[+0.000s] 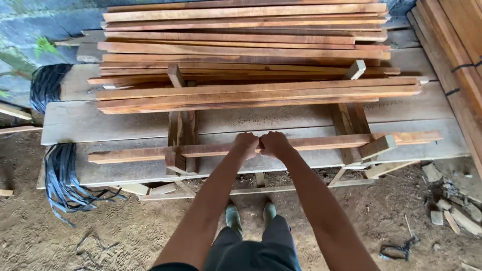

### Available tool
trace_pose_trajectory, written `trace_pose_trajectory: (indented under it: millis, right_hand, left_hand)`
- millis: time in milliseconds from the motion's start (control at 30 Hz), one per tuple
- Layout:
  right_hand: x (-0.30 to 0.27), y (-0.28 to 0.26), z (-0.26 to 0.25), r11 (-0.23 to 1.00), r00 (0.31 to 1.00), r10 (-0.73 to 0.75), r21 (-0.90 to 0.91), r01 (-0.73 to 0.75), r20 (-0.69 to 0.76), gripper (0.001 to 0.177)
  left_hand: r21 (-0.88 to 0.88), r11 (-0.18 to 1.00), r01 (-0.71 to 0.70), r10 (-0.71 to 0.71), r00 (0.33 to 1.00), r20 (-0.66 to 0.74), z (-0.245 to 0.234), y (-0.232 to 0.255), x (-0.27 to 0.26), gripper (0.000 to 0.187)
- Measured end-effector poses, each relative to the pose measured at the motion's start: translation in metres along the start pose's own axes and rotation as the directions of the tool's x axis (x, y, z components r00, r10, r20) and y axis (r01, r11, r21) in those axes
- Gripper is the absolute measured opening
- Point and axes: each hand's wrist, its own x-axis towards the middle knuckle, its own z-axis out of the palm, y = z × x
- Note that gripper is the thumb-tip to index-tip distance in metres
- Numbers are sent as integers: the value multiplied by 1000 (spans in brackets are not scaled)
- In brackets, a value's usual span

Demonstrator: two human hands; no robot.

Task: Organizing and bundling thin wooden strips on a workbench.

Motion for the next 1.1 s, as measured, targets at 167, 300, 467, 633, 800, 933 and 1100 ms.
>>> trace_pose_trajectory:
  millis: [167,300,467,633,800,933,1100]
  right_hand:
    - [-10,38,-15,998,999,-24,59,22,30,28]
    - [-34,108,7,999,997,33,11,-34,73,27]
    - [-104,189,-36,994,981,99,19,-104,169,57]
    - [-125,203,-75,949,959,140,243,-201,246,68]
    - [-133,184,-128,890,903,99,369,-269,418,98]
    - [-128,172,-146,930,869,107,260,-259,483,115]
    - [-104,198,-116,931,833,48,278,-238,552,101]
  left_hand:
    - [-88,996,2,0,1000,22,-79,-22,-74,31]
    - [-59,989,137,-132,989,71,-88,-69,-135,31]
    - [-153,952,264,-243,959,144,-142,-66,-186,67]
    - [-213,877,431,-370,888,272,-171,-42,-188,89]
    - [-45,818,573,-544,797,262,-115,-74,-150,83]
    - [-31,767,641,-606,741,290,-121,-65,-140,81]
    - [-17,717,697,-647,674,356,-108,-73,-123,84]
